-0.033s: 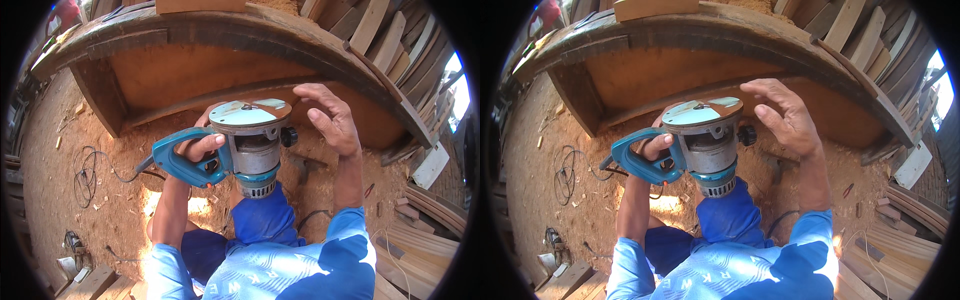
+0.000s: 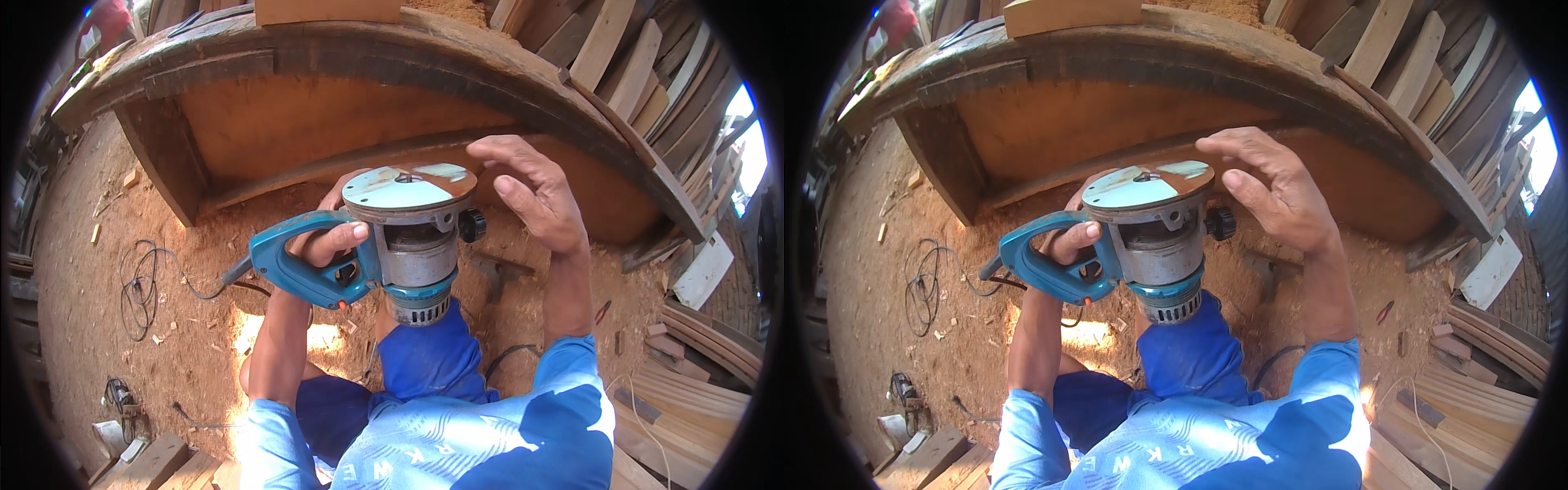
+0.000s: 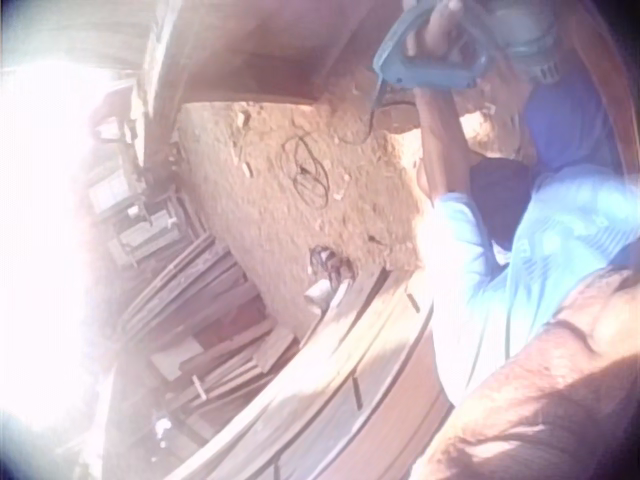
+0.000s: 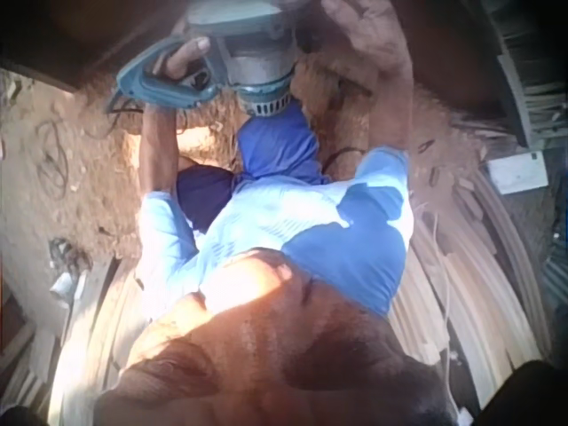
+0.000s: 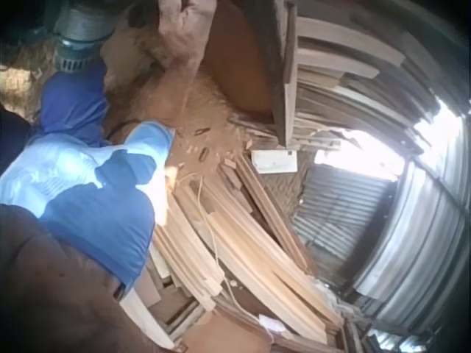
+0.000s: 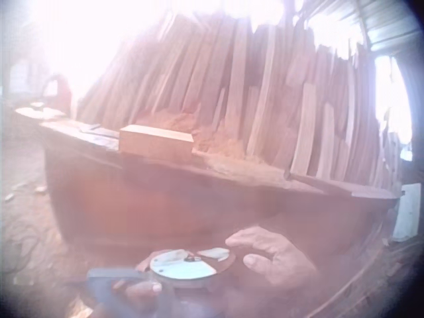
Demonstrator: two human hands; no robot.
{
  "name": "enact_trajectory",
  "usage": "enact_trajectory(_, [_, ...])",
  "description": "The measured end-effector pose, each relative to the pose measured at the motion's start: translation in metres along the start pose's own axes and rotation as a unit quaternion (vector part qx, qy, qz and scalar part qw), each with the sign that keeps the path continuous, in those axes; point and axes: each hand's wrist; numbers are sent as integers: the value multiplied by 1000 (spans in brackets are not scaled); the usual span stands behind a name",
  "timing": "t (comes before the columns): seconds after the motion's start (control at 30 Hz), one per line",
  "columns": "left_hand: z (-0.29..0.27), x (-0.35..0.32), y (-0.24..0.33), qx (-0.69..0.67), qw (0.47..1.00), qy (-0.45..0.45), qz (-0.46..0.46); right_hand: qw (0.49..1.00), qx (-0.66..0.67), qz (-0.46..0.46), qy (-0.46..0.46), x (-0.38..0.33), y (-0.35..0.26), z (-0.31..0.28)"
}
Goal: The person adjusts and services a woodworking router, using a wrench and a screwdriver to tighten components on the base and body while the tool is unplugged.
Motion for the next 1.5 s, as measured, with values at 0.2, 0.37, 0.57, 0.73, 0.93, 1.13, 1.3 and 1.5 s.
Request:
enact_trajectory(0.2, [1, -5, 6, 16, 1000, -13, 17, 973, -52, 20, -223, 41, 10, 27])
enact_trajectory(0.37, [8, -7, 14, 9, 999, -28, 16, 971, -32, -7, -236, 40, 19, 27])
enact_trajectory(0.57, [8, -14, 18, 5, 1000, -9, 7, 990, -34, 1, -135, 21, 6, 26])
enact_trajectory(0.73, [9, -10, 16, 10, 1000, -2, 1, 982, -184, 20, -44, -39, 9, -16])
enact_trajectory(0.93, [4, -10, 9, -10, 1000, 15, 7, 952, -305, -19, -32, -75, 40, 50])
enact_trajectory(1.13, [11, -12, 16, 55, 998, 25, 8, 935, -341, -61, -80, -67, 61, 42])
enact_trajectory(1.3, [10, -11, 17, 67, 997, -3, 38, 905, -389, -38, -167, -58, 61, 37])
enact_trajectory(1.5, [10, -8, 16, 92, 994, -24, 54, 919, -335, 13, -205, -46, 52, 27])
Point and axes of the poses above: each hand's wrist, its own x-axis towards the middle knuckle, its own z-axis out of the palm, y = z × x, and after that the axes turned 15 degrees about y, right-handed
